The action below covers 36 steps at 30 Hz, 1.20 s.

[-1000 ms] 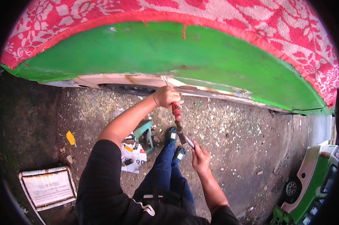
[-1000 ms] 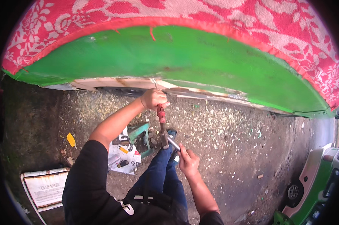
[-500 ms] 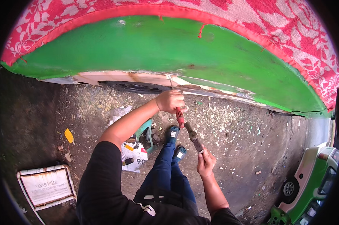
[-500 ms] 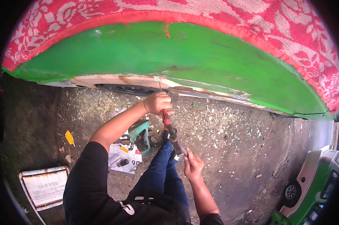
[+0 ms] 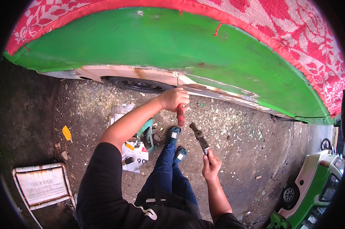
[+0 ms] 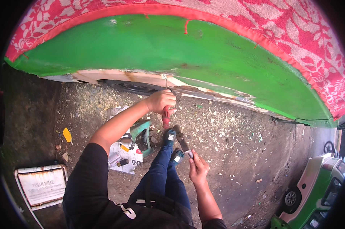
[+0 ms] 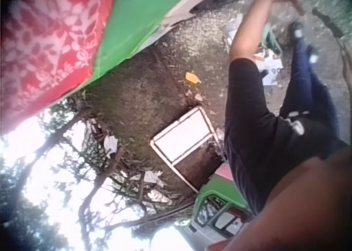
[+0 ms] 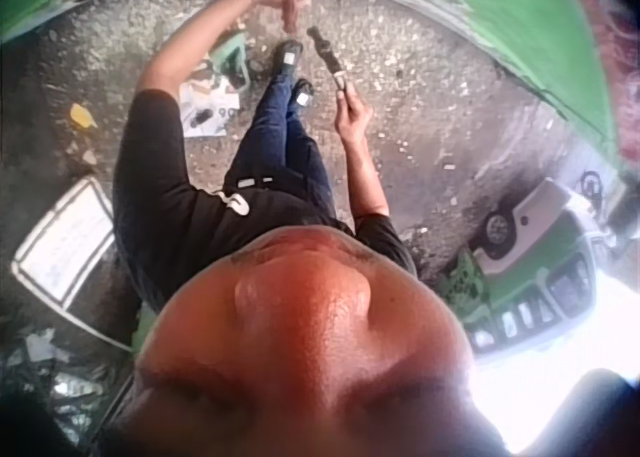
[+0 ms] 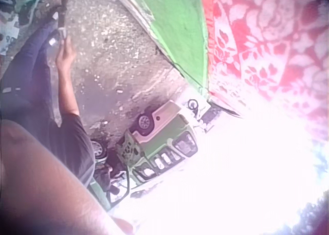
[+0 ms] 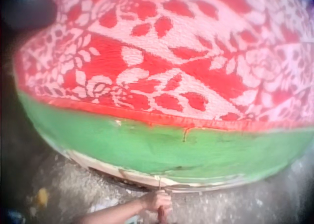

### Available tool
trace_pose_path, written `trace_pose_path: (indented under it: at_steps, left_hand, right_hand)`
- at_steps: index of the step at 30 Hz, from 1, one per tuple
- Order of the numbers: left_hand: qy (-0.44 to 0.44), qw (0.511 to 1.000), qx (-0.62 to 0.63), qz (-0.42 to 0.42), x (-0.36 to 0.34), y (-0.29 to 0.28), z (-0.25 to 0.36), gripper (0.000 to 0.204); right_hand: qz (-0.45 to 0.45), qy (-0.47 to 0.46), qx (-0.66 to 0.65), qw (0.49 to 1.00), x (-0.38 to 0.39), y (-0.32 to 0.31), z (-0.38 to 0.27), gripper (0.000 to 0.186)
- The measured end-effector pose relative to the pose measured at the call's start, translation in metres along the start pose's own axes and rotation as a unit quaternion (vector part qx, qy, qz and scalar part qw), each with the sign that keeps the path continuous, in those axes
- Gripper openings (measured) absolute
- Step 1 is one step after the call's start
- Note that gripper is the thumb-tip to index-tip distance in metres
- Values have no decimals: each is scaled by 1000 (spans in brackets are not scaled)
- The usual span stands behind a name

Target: The person repeatedly hammers a metal panel on the side of a vehicle using a hammer and a metal rod. The person holds the rod against the panel and strikes it with the hammer to shape or flatten the surface.

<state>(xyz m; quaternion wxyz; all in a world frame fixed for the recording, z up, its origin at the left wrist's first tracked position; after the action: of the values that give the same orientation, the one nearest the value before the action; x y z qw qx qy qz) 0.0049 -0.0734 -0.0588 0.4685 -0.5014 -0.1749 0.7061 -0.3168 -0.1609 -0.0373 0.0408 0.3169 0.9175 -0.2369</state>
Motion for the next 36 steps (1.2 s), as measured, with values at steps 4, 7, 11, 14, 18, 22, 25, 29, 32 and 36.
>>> trace_pose_path:
  at_steps: [4,7,11,14,18,22,25,29,32,36]
  left_hand:
    - [26,1000,-8,0,2,3,-6,35]
    - [43,999,-30,-8,3,4,-9,33]
    - [70,997,-34,-29,2,5,-12,31]
    - [83,994,-50,-43,2,9,-13,29]
    - [85,994,-53,-50,4,12,-15,28]
    - [97,992,-37,-72,5,15,-17,26]
    - [92,992,-25,-88,5,14,-19,25]
    - [104,991,-10,-87,2,8,-23,24]
    - [97,989,-21,-111,1,10,-26,18]
    - [85,993,33,-78,-3,3,-24,22]
  right_hand:
    - [-19,18,15,1000,4,-2,-1,35]
    - [-12,-5,8,1000,4,-1,0,35]
    - [-1,-12,5,1000,4,0,0,35]
    - [1,-23,3,1000,1,3,-1,35]
    - [-4,-6,1,1000,-3,10,2,34]
    - [-30,78,-1,997,-4,11,4,29]
    - [-10,-11,13,1000,-6,11,5,34]
    - [26,-166,-3,986,-4,16,6,37]
    - [-51,-109,83,989,-8,30,20,39]
    - [-18,-208,70,976,-9,22,0,43]
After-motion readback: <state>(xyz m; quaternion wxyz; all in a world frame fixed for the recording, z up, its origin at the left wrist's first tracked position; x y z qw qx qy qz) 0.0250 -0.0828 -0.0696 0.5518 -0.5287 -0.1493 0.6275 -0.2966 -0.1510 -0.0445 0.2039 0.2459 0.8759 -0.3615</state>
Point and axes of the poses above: each hand's wrist, its own x-axis away from the middle knuckle, its own y-axis out of the palm, z = x × y, the point moved 3 cm from there along -x, towards the middle knuckle, and after that the axes turned 6 degrees about z, right-handed, at the moved point
